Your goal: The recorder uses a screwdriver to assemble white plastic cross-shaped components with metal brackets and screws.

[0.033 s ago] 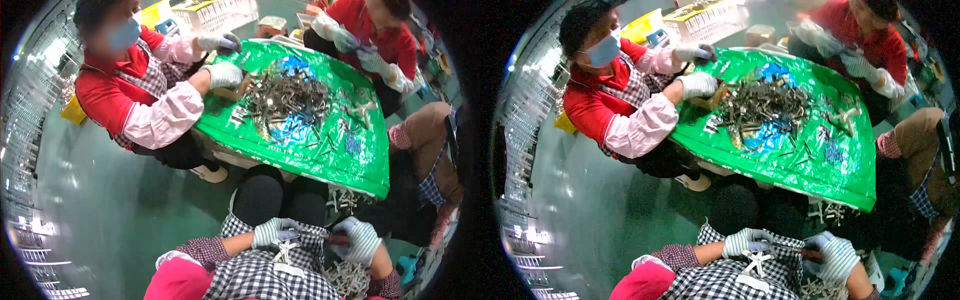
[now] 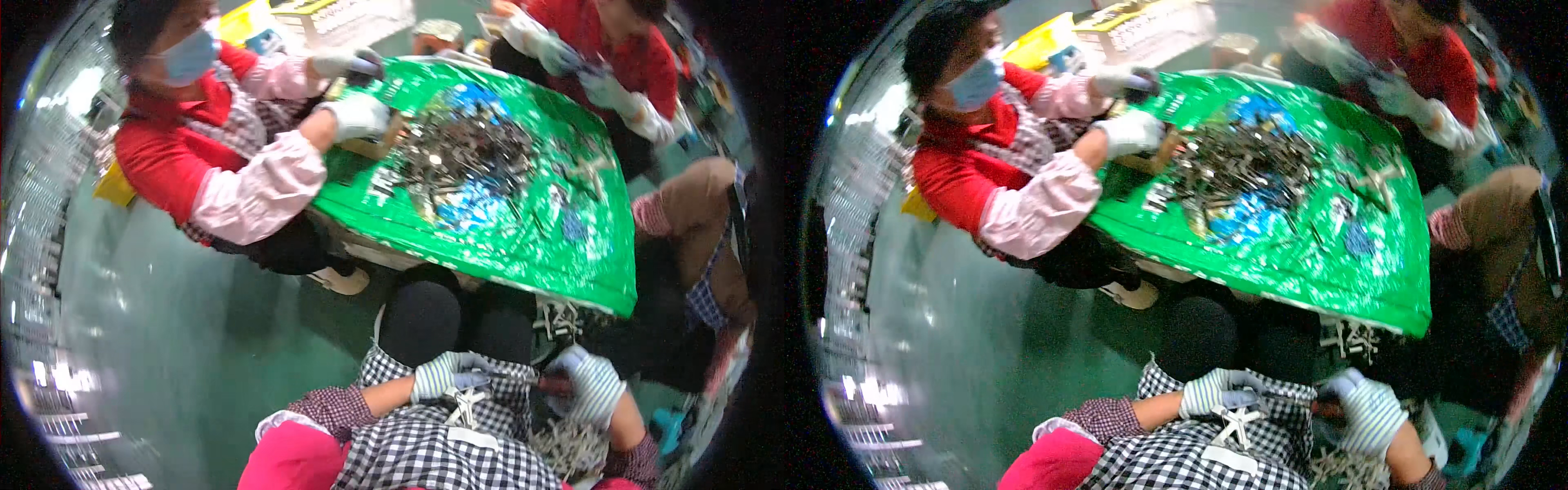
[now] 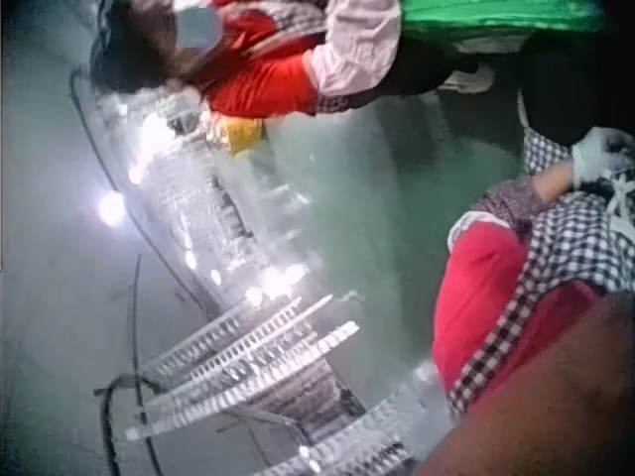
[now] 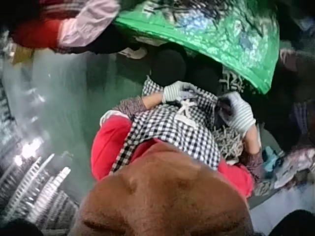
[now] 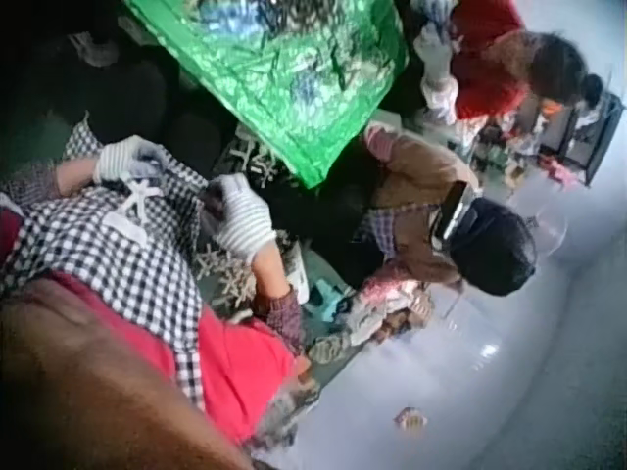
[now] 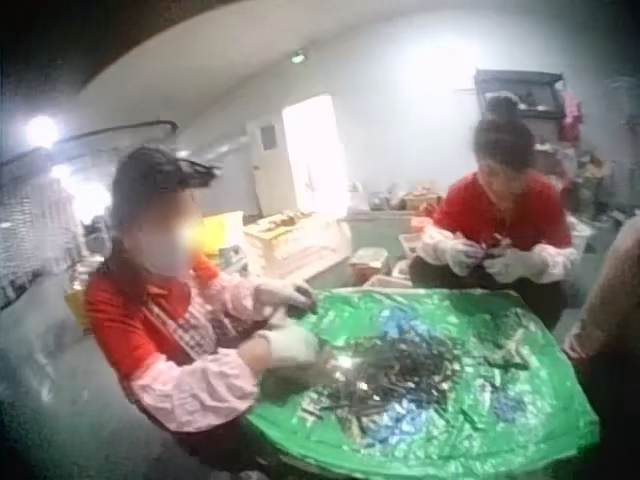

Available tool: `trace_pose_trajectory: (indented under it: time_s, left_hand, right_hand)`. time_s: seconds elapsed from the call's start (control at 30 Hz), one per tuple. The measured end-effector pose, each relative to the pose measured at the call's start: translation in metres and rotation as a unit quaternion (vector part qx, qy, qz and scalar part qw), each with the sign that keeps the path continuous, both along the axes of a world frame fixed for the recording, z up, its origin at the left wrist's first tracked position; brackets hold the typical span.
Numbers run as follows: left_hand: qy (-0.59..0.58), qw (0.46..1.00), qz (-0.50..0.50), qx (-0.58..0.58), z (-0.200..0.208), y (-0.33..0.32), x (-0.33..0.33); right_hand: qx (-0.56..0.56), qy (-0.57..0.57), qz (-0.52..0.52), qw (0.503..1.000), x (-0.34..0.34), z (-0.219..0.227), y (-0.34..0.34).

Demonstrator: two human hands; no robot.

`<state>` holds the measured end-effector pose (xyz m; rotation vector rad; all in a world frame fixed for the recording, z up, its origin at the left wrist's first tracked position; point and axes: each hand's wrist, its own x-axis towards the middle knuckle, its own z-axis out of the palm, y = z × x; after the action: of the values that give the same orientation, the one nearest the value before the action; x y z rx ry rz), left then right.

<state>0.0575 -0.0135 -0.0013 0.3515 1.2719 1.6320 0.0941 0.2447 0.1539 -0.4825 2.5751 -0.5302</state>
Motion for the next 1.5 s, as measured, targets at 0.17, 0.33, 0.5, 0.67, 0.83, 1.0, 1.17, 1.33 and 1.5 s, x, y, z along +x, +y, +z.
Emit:
trace_pose_trajectory:
  time_s: [0.17,0.33,0.5,0.67,0.83,1.0,1.17,1.33,1.5]
  left_hand:
    - [0.123,0.991,0.016,-0.052,0.004,-0.022,-0.019]
    - [-0.059,0.994,0.045,-0.074,-0.001,-0.024,-0.031]
    - [-0.074,0.994,0.044,-0.061,0.001,-0.014,-0.022]
    - [-0.098,0.992,0.054,-0.051,-0.001,-0.010,-0.019]
    - [-0.098,0.992,0.059,-0.055,-0.008,-0.012,-0.019]
    - [-0.110,0.991,0.055,-0.050,0.000,-0.007,-0.019]
    - [-0.035,0.995,0.039,-0.083,-0.006,-0.010,-0.019]
    - [-0.033,0.994,0.071,-0.074,-0.003,-0.005,-0.017]
    - [-0.054,0.995,0.057,-0.054,0.007,-0.001,-0.020]
  right_hand:
    - [0.004,-0.026,0.030,0.999,-0.035,0.007,-0.020]
    - [-0.024,0.000,0.054,0.998,-0.043,-0.012,-0.018]
    - [-0.010,-0.040,0.040,0.998,-0.034,-0.004,-0.013]
    - [-0.010,-0.051,0.008,0.999,-0.038,-0.005,-0.013]
    - [0.009,-0.044,-0.034,0.998,-0.041,-0.003,-0.016]
    - [0.064,-0.044,-0.063,0.995,-0.040,0.001,-0.020]
    - [-0.064,-0.052,-0.055,0.995,-0.040,-0.006,-0.011]
    - [-0.236,-0.087,0.002,0.968,-0.046,-0.028,0.011]
    - [-0.159,-0.065,-0.038,0.984,-0.036,-0.015,0.009]
